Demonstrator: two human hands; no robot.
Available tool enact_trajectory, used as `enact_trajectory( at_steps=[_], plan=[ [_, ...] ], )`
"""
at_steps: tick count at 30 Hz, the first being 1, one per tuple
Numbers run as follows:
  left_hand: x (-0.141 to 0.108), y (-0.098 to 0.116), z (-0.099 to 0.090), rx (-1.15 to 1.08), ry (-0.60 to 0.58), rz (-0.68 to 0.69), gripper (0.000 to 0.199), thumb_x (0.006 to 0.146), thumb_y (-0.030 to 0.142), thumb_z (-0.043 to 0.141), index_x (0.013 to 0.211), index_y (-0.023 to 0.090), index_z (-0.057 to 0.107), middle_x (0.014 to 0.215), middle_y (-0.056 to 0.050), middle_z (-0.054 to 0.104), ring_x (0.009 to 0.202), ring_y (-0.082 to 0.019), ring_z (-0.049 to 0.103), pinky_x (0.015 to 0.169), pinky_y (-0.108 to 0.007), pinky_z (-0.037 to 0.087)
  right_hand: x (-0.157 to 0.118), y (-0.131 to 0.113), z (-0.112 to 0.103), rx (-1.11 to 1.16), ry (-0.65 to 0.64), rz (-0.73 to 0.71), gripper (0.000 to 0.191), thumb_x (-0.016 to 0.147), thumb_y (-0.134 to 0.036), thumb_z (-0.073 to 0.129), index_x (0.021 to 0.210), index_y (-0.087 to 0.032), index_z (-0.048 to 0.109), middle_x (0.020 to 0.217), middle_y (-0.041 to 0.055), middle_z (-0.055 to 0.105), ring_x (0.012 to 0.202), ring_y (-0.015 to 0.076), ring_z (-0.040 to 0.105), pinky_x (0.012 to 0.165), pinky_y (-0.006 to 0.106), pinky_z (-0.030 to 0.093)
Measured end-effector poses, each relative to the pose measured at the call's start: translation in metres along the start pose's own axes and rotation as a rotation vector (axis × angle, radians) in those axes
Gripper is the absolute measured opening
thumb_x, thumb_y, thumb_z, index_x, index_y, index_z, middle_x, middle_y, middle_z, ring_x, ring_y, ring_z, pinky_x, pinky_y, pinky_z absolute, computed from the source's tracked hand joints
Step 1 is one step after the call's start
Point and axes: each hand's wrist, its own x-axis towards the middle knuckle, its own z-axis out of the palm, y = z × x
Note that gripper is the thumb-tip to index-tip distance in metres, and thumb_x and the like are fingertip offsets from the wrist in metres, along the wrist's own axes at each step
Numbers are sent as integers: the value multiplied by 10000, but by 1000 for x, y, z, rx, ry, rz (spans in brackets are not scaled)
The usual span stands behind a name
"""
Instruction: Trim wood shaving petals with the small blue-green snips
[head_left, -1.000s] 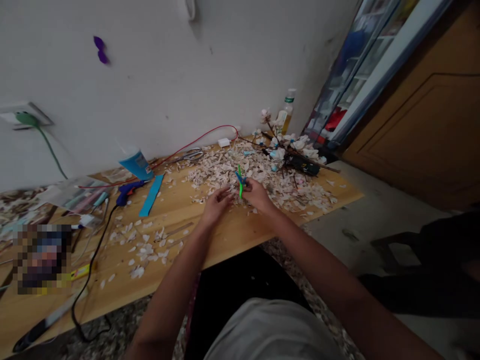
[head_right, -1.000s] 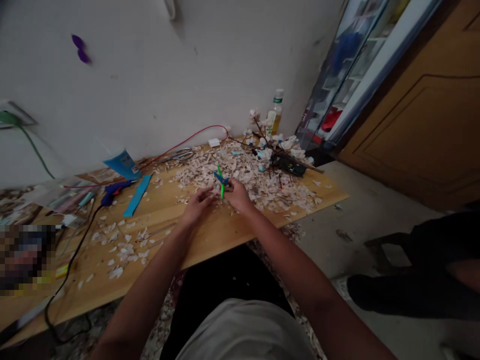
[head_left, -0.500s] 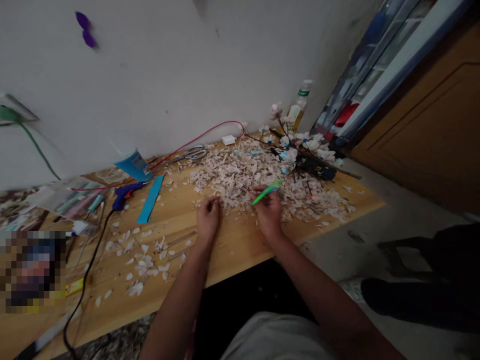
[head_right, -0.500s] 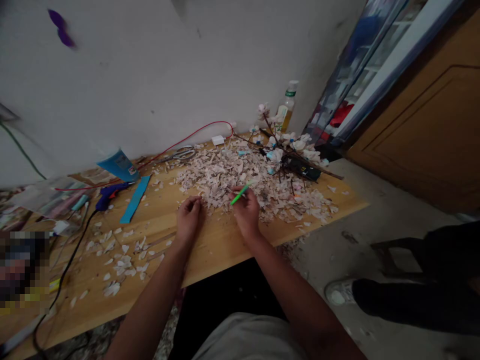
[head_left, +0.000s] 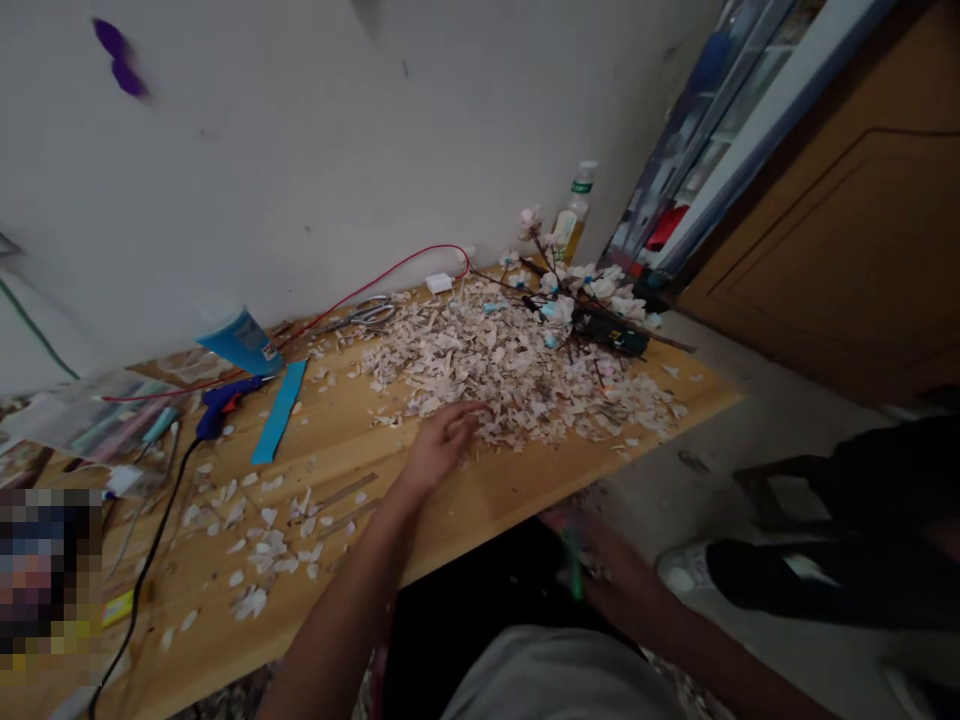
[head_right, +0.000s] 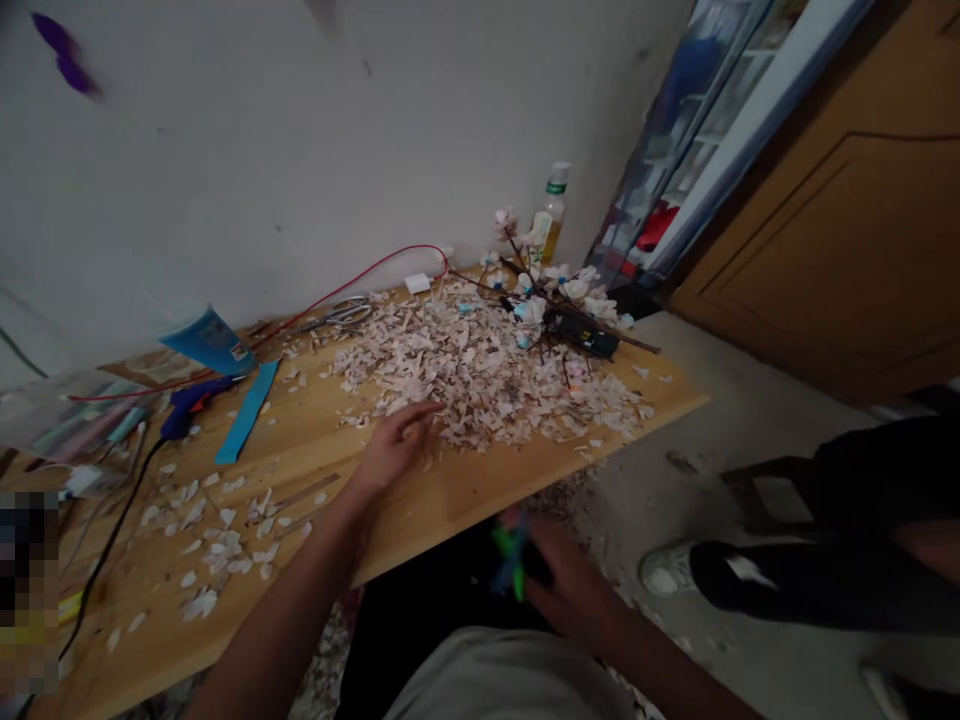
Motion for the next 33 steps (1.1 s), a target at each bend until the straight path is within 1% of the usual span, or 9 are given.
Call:
enact_trajectory(
  at_steps=[3, 5, 11, 15, 19, 22, 25, 30, 33],
  plan=[
    [35, -4, -14, 261, 136, 13, 301, 961, 252, 503, 1189, 211, 695, 1209, -109, 718, 1147, -263, 656, 1042, -437, 495, -4, 19, 34, -6, -178, -22, 443, 802, -361, 613, 1235, -420, 684, 1164, 70, 718, 1148, 329, 661, 1017, 545, 518],
    [63, -7, -16, 440, 78, 51, 321, 939, 215, 521, 1210, 162, 685, 1226, -147, 698, 1183, -288, 625, 1073, -439, 460, -2, 35, 53, 7, -137, 51, 363, 837, -420, 617, 1176, -331, 714, 1128, 96, 720, 1085, 315, 672, 957, 495, 542],
    [130, -3, 35, 811, -168, 47, 428, 909, 317, 619, 1313, 176, 636, 1321, -173, 626, 1246, -342, 549, 1049, -466, 442, 19, 74, 79, -40, -184, 15, 450, 871, -528, 641, 1153, -182, 696, 1086, 131, 716, 1007, 288, 644, 921, 428, 494],
    [166, 0, 58, 763, -113, -12, 293, 898, 249, 630, 1173, 190, 710, 1247, -150, 674, 1211, -304, 583, 1012, -398, 457, 19, 84, 79, -90, -154, -37, 430, 892, -528, 618, 1123, -172, 686, 1040, 117, 713, 941, 247, 631, 872, 368, 475],
    [201, -1, 33, 509, 24, 56, 329, 951, 165, 476, 1200, 159, 693, 1164, -103, 732, 1067, -209, 660, 967, -315, 486, 21, 84, 78, -135, -149, -53, 402, 893, -525, 623, 1095, -181, 676, 993, 94, 714, 898, 226, 625, 817, 322, 454],
    [211, 1, 5, 525, 70, 180, 408, 892, 112, 511, 1267, 169, 663, 1269, -103, 696, 1172, -233, 619, 1063, -372, 438, 26, 81, 77, -184, -188, -65, 373, 901, -505, 612, 1065, -175, 670, 994, 104, 708, 902, 232, 623, 807, 317, 445],
    [205, 3, -2, 677, -22, 207, 402, 894, 135, 510, 1262, 160, 671, 1268, -132, 683, 1190, -261, 602, 1079, -402, 419, 30, 80, 77, -207, -212, -97, 371, 921, -486, 584, 1089, -164, 660, 1024, 124, 699, 923, 243, 621, 829, 334, 445],
    [190, -1, 32, 790, -281, 109, 260, 837, 215, 653, 1079, 226, 748, 1129, -107, 720, 1138, -285, 615, 1006, -383, 456, 32, 85, 78, -250, -234, -117, 398, 928, -498, 573, 1098, -147, 654, 1044, 144, 694, 932, 256, 623, 837, 354, 449],
    [193, -5, 49, 781, -302, 94, 343, 732, 134, 731, 1056, 242, 756, 1115, -99, 724, 1130, -294, 624, 974, -371, 469, 33, 86, 79, -279, -235, -110, 404, 927, -503, 579, 1114, -152, 650, 1065, 141, 695, 955, 255, 624, 848, 354, 450]
  ],
)
